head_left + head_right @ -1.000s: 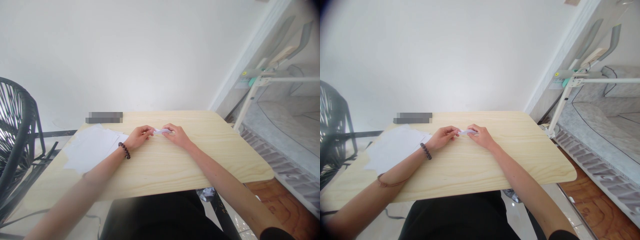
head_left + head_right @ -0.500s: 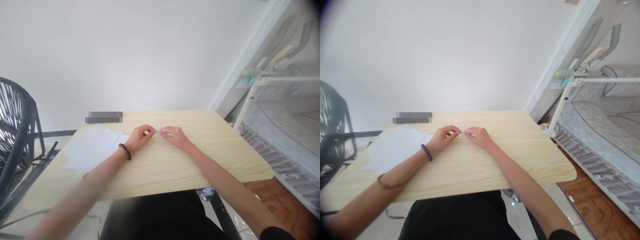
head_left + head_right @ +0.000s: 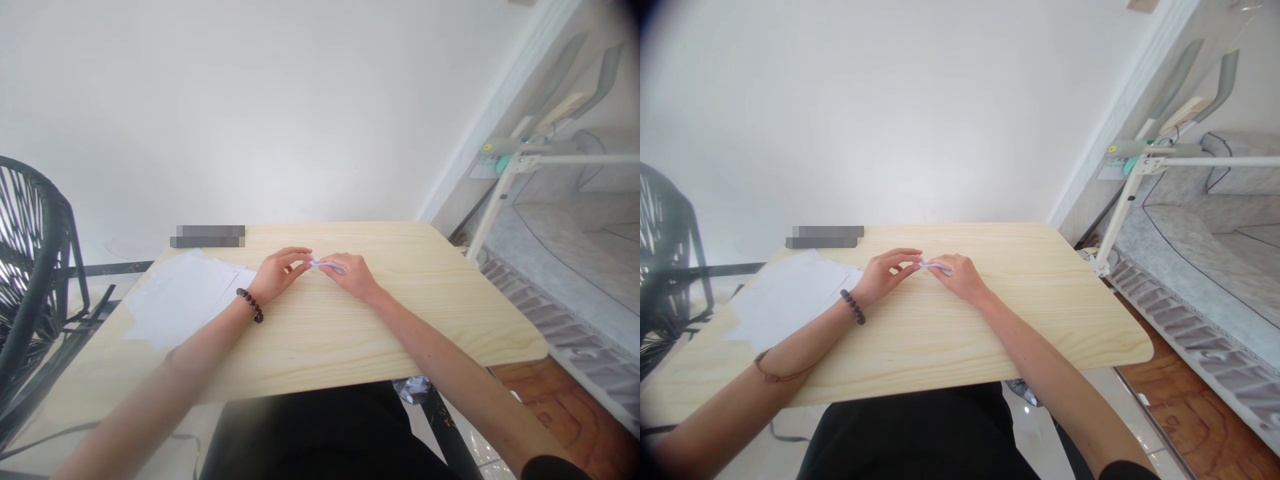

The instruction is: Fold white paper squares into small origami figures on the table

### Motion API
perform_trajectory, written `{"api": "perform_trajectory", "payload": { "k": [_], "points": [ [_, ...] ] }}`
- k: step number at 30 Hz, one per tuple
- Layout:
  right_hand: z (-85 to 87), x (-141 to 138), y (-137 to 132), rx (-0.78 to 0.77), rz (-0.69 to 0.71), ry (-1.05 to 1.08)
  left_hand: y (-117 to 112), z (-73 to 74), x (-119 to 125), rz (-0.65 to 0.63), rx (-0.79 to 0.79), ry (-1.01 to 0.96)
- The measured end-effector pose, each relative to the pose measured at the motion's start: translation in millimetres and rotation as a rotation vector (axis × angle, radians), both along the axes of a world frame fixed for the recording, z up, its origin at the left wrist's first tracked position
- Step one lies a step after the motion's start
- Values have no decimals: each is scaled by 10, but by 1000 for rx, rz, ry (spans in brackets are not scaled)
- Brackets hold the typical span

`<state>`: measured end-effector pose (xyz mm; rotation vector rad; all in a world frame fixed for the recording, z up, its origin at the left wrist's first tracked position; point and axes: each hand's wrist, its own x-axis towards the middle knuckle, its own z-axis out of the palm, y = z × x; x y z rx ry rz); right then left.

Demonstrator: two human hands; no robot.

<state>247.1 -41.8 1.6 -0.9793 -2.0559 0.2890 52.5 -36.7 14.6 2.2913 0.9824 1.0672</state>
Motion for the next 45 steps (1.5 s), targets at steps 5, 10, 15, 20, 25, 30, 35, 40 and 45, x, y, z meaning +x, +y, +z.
{"api": "perform_trajectory", "payload": {
  "k": [5, 10, 15, 20, 25, 30, 35, 40, 45],
  "points": [
    [0, -12, -18, 23, 7, 37, 15, -26, -14, -46, 42, 25],
    [-14, -24, -18, 41, 25, 13, 26, -31, -14, -48, 5, 32],
    [-29, -42, -9, 85, 25, -16, 44, -49, -9, -41, -10, 31],
    [-28, -49, -30, 73, 27, -3, 60, -69, -12, -75, -38, 14],
    [-27, -58, -41, 65, 51, 12, 47, -56, -10, -55, -55, -1],
    [-33, -63, -29, 80, 58, 28, 35, -52, 4, 21, -146, 5],
    [-35, -62, -27, 54, 34, 31, 62, -85, 0, 123, -200, -14],
    [-36, -60, -23, 73, 32, 62, 57, -49, -7, 103, -165, -32],
    [-41, -61, -12, 81, 46, 75, 44, -30, -7, 102, -159, 4]
  ]
}}
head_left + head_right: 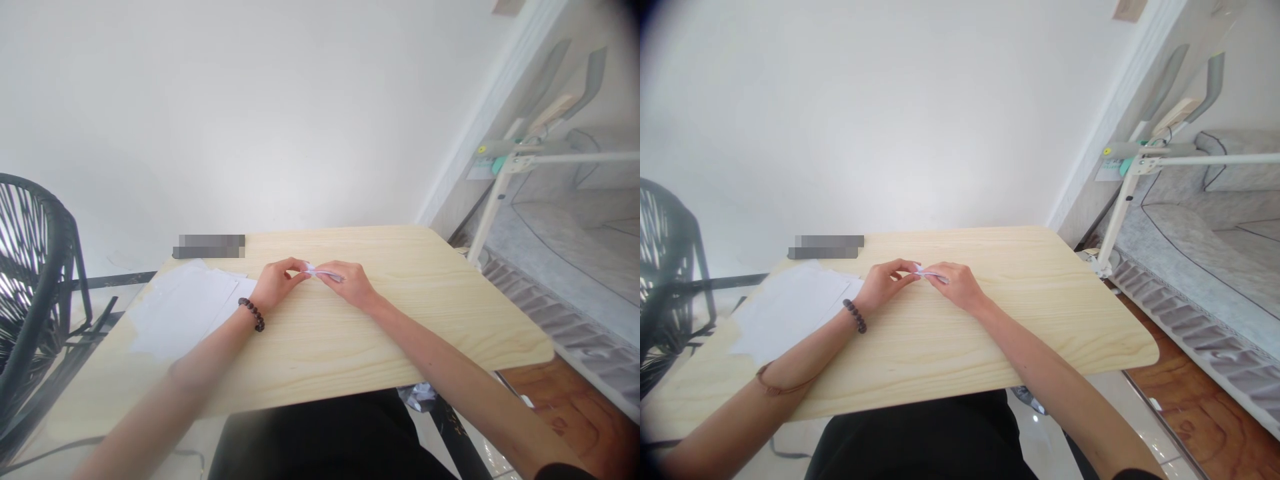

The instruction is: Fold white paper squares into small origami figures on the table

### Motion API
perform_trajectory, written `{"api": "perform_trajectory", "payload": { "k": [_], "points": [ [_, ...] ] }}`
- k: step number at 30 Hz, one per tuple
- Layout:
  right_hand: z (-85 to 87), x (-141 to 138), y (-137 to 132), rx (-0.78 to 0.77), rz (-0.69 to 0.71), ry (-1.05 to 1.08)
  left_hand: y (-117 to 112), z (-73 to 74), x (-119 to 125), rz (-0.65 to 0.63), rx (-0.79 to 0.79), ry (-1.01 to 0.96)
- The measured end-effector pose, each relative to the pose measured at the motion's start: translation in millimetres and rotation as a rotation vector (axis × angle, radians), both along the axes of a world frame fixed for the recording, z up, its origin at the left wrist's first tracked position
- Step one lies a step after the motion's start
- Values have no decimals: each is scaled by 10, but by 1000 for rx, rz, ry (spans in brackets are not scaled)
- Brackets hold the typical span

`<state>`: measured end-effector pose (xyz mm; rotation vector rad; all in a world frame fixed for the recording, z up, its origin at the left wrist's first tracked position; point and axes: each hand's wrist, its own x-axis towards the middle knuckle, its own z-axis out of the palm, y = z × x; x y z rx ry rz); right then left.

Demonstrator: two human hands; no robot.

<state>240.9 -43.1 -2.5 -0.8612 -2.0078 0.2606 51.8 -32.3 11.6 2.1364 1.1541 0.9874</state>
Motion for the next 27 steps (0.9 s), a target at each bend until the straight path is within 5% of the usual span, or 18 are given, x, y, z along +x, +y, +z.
{"api": "perform_trajectory", "payload": {
  "k": [15, 27],
  "points": [
    [-28, -6, 18, -52, -14, -105, 11, -18, -42, -72, -11, 200],
    [58, 7, -26, -254, -63, 19, -4, -19, -19, -94, -232, -116]
  ]
}}
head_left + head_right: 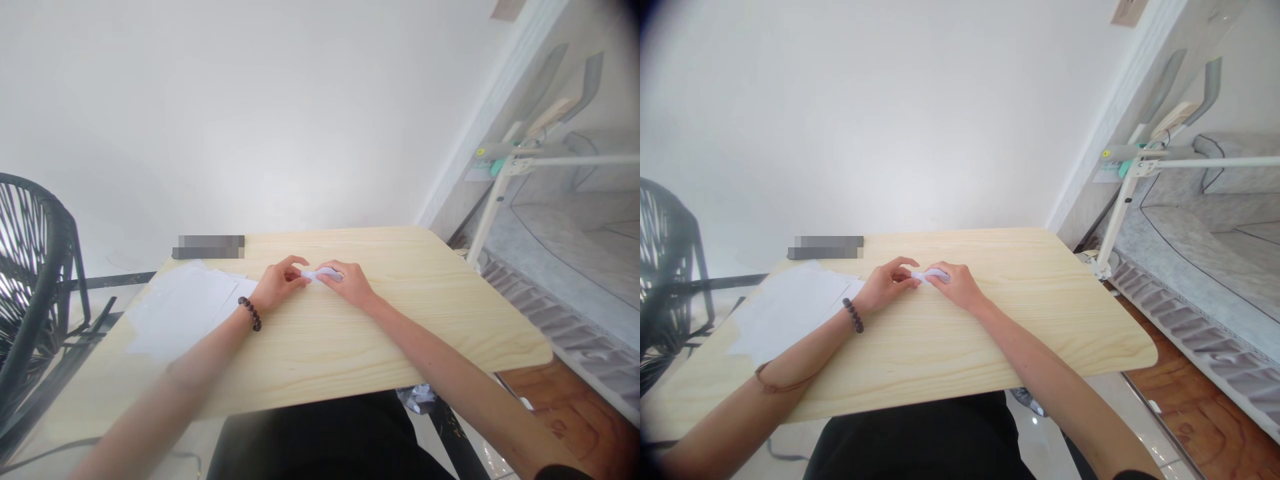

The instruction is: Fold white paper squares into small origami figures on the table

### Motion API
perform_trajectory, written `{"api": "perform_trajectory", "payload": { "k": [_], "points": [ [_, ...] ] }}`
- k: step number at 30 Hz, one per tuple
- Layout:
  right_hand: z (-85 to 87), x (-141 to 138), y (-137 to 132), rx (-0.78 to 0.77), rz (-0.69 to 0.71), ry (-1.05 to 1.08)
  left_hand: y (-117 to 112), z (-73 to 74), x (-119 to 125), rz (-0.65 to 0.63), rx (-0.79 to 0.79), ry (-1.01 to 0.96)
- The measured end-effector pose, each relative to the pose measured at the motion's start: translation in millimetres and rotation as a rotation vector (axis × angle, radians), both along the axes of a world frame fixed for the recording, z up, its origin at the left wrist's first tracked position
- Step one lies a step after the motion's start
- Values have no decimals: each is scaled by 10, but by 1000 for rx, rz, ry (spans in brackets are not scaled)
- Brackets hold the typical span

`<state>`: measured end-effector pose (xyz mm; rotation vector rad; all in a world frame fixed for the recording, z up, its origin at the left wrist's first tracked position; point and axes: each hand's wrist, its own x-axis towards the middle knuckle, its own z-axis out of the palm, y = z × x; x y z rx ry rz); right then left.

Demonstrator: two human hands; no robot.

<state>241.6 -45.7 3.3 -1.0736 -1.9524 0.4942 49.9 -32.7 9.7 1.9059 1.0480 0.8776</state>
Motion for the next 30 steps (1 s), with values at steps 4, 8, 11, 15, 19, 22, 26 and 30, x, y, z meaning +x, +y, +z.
{"api": "perform_trajectory", "payload": {
  "k": [4, 8, 11, 15, 19, 22, 26, 30],
  "points": [
    [11, -3, -10, -18, 10, 11, -6, 15, 3, -2, -22, 17],
    [-6, -12, 1, -48, 3, 21, -8, 22, 3, -15, -21, 54],
    [-24, -10, 17, -95, -15, 50, -13, 21, 4, -21, -29, 46],
    [-28, -1, 28, -119, -25, 60, -22, 29, 10, -24, -42, 57],
    [-20, 2, 20, -97, -15, 45, -36, 48, 24, -38, -45, 68],
    [-33, -2, 23, -106, 2, 66, -35, 49, 28, -37, -4, 77],
    [-67, 5, 47, -163, -17, 106, -13, 33, 14, 20, 25, 95],
    [-69, 30, 60, -238, 9, 137, 1, 30, -1, 123, 29, 109]
  ]
}}
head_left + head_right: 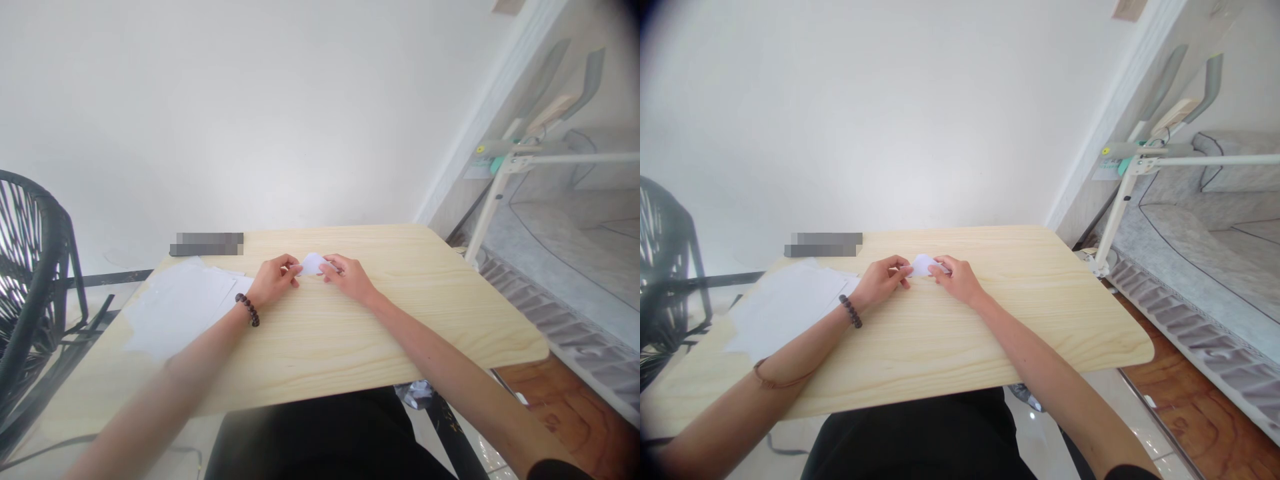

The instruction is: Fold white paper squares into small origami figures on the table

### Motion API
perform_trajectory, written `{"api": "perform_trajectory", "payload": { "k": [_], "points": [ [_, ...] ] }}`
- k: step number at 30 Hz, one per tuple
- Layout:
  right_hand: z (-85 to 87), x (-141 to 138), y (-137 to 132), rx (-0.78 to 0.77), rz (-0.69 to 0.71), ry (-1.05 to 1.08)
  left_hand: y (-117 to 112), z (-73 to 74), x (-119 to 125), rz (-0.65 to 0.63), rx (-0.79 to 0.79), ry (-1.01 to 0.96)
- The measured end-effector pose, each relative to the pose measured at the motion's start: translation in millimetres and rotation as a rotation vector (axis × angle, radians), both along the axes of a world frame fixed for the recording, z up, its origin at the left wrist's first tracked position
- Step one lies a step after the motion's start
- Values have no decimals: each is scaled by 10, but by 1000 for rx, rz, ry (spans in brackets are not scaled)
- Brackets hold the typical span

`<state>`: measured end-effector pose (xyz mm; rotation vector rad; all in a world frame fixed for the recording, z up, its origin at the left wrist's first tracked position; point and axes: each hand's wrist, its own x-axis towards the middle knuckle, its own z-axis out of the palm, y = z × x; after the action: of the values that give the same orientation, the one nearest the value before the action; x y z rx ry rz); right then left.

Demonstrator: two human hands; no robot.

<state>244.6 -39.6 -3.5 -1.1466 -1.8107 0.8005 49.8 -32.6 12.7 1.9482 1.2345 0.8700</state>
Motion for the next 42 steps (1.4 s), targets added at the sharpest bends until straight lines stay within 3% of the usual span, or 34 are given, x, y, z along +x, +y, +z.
{"api": "perform_trajectory", "payload": {
  "k": [7, 21, 33, 42],
  "points": [
    [30, 32, 2, 19, 15, -48, 3, 3, 2, 63, 1, 14],
    [42, 68, 9, 43, 21, -73, 25, -25, -18, -57, -17, 1],
    [16, 62, 27, 56, -78, -41, 50, -74, -11, 42, -132, -127],
    [6, 57, 24, 29, -63, -5, 2, -12, -10, 5, -46, -53]
  ]
}}
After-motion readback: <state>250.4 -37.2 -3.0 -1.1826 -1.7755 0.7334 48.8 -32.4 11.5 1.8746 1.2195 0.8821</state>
